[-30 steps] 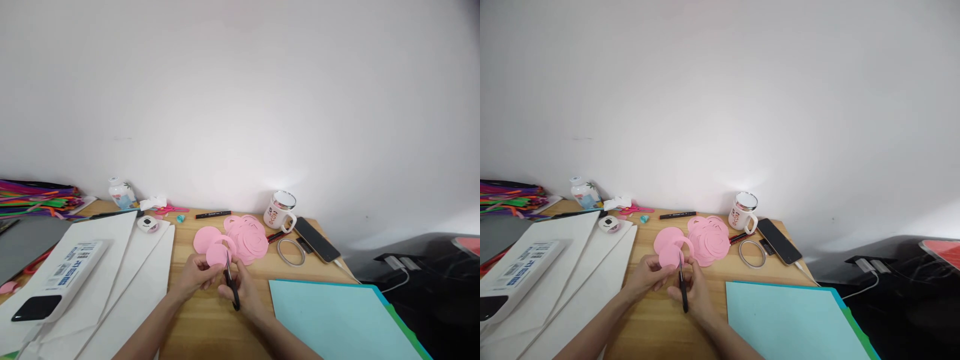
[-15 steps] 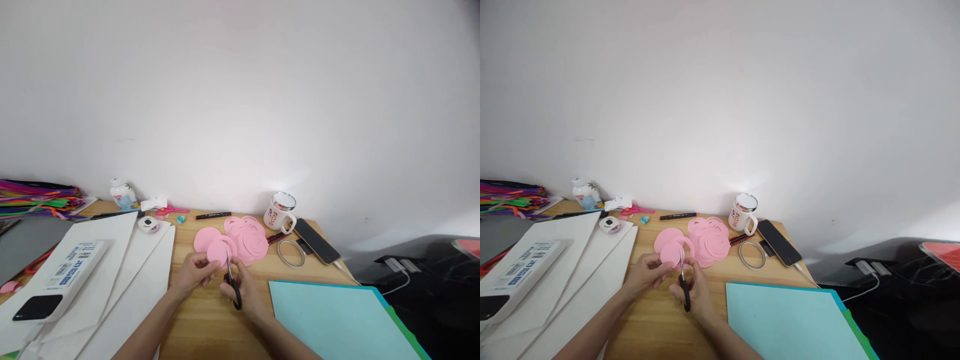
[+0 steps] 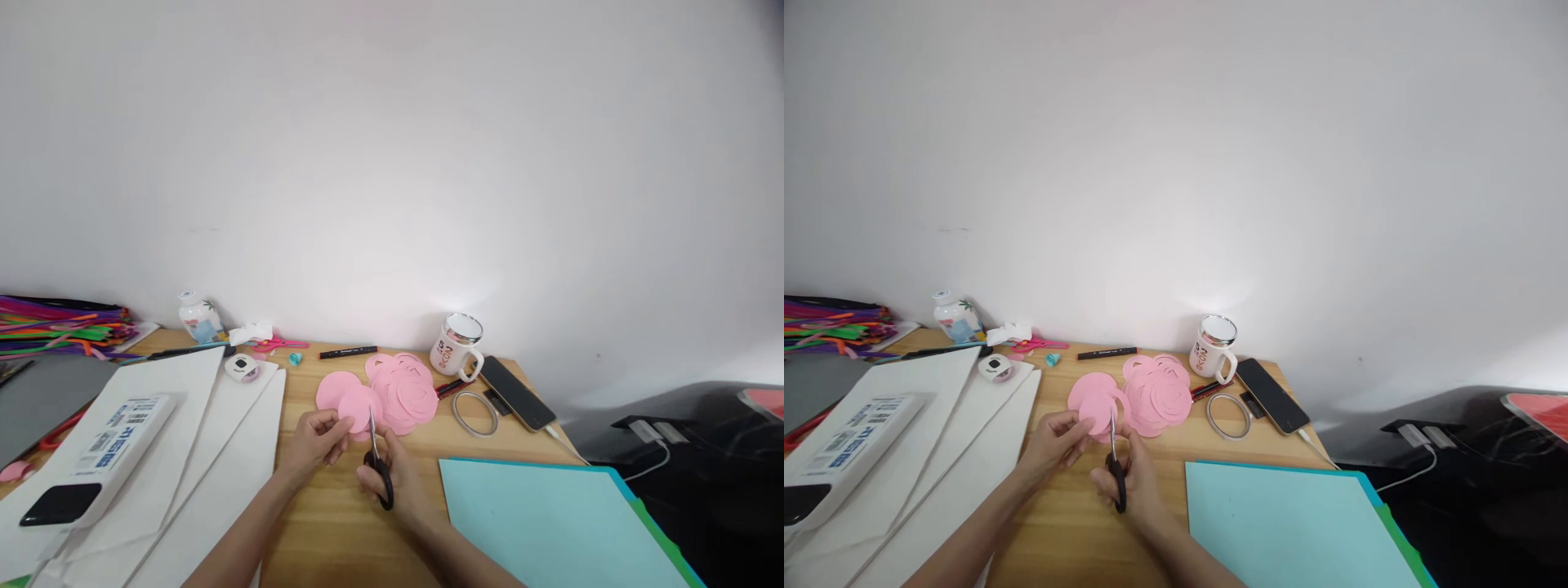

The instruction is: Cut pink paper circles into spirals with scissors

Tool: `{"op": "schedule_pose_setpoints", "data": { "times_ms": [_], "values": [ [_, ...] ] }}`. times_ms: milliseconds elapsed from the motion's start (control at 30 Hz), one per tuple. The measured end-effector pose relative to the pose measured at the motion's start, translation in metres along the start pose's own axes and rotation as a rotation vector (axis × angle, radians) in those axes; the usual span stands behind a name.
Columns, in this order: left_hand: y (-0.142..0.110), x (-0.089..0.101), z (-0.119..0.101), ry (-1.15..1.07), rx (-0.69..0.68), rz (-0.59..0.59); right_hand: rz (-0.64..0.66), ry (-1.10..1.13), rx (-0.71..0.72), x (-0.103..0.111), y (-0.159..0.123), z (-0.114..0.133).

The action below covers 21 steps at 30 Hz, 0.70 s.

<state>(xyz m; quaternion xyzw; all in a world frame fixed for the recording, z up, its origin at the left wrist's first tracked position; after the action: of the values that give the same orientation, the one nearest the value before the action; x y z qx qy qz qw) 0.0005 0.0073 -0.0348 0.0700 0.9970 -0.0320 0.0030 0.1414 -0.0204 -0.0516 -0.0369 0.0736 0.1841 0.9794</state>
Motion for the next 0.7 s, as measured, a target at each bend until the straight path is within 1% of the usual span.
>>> {"op": "schedule_pose_setpoints", "data": {
  "times_ms": [133, 233, 433, 600, 700],
  "values": [
    [-0.003, -0.006, -0.003, 0.06, 0.018, 0.063, -0.005, -0.015, -0.028, -0.003, 0.0, -0.001],
    [-0.005, -0.009, -0.005, 0.085, 0.022, 0.068, 0.005, -0.012, -0.035, -0.003, 0.0, -0.003],
    [-0.006, -0.01, -0.006, 0.1, -0.002, 0.103, 0.032, 0.032, 0.042, 0.004, 0.003, 0.0],
    [-0.006, -0.01, -0.008, 0.091, -0.002, 0.093, 0.036, 0.076, 0.038, 0.005, 0.004, 0.003],
    [-0.006, -0.01, -0.011, 0.085, 0.007, 0.088, 0.022, 0.065, 0.047, 0.005, 0.004, 0.003]
  ]
}}
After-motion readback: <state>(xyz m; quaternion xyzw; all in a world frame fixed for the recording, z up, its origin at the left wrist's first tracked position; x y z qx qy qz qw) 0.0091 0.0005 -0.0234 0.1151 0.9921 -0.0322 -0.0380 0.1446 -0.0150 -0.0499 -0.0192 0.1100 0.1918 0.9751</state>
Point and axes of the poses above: each hand's wrist, its own y-axis towards the middle knuckle, its own x-axis out of the back of the hand, z = x × y, the point moved 3 cm from there along y, towards the middle knuckle, and after that the axes turned 1 degree about -y, right-handed, at the moved point
